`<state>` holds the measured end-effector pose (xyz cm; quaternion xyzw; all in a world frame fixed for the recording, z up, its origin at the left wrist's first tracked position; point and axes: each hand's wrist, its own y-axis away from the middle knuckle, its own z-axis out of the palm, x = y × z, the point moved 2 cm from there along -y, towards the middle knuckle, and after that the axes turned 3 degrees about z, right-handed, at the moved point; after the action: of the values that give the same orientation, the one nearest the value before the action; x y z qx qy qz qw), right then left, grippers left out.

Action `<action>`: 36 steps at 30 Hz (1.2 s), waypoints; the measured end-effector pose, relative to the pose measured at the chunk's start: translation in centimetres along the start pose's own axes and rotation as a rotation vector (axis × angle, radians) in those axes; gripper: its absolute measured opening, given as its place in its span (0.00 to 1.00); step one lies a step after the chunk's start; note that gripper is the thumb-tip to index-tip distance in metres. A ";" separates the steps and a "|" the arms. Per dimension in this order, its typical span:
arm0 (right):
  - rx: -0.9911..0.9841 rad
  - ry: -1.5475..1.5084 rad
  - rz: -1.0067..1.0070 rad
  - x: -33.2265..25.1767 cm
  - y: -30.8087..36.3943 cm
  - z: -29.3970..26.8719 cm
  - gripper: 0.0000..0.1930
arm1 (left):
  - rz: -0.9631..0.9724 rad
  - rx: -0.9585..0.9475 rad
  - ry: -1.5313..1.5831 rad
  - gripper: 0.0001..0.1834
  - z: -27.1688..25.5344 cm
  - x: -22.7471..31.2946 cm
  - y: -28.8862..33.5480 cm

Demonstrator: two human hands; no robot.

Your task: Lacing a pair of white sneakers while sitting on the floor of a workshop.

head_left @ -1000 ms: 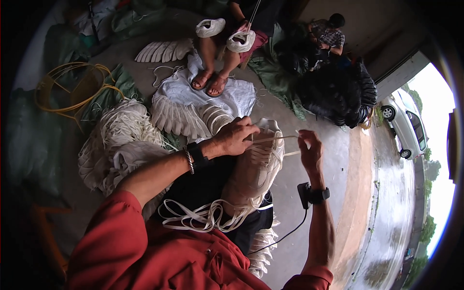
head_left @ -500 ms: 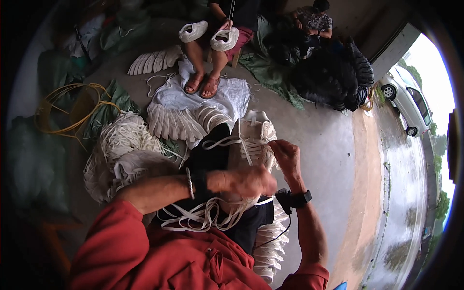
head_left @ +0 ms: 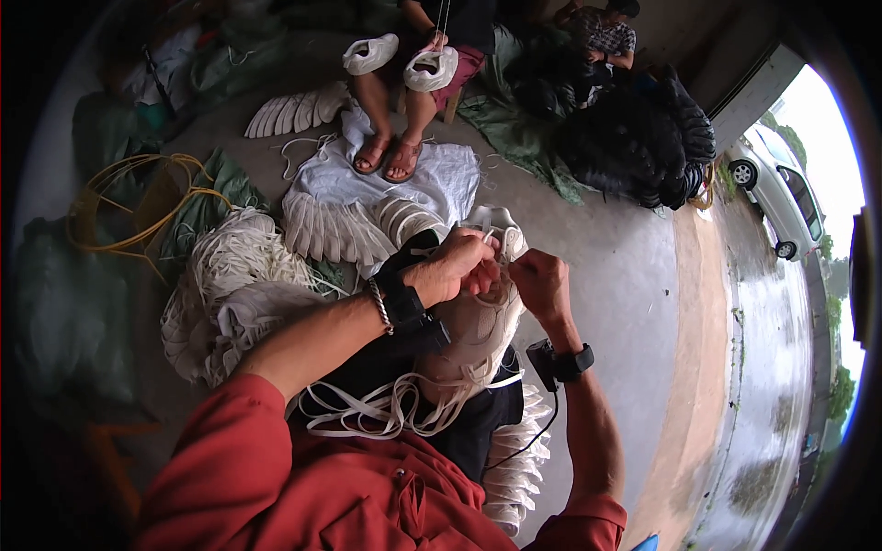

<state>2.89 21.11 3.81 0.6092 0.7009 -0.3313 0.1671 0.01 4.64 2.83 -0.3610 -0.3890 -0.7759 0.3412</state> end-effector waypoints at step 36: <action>-0.354 0.181 -0.388 -2.7 -2.8 -2.6 0.07 | 0.571 0.371 -0.959 0.04 -5.5 0.6 -2.5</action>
<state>1.20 20.74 8.16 0.4520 0.8634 -0.1737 0.1412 -4.00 0.95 0.02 -0.6963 -0.5164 -0.3224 0.3802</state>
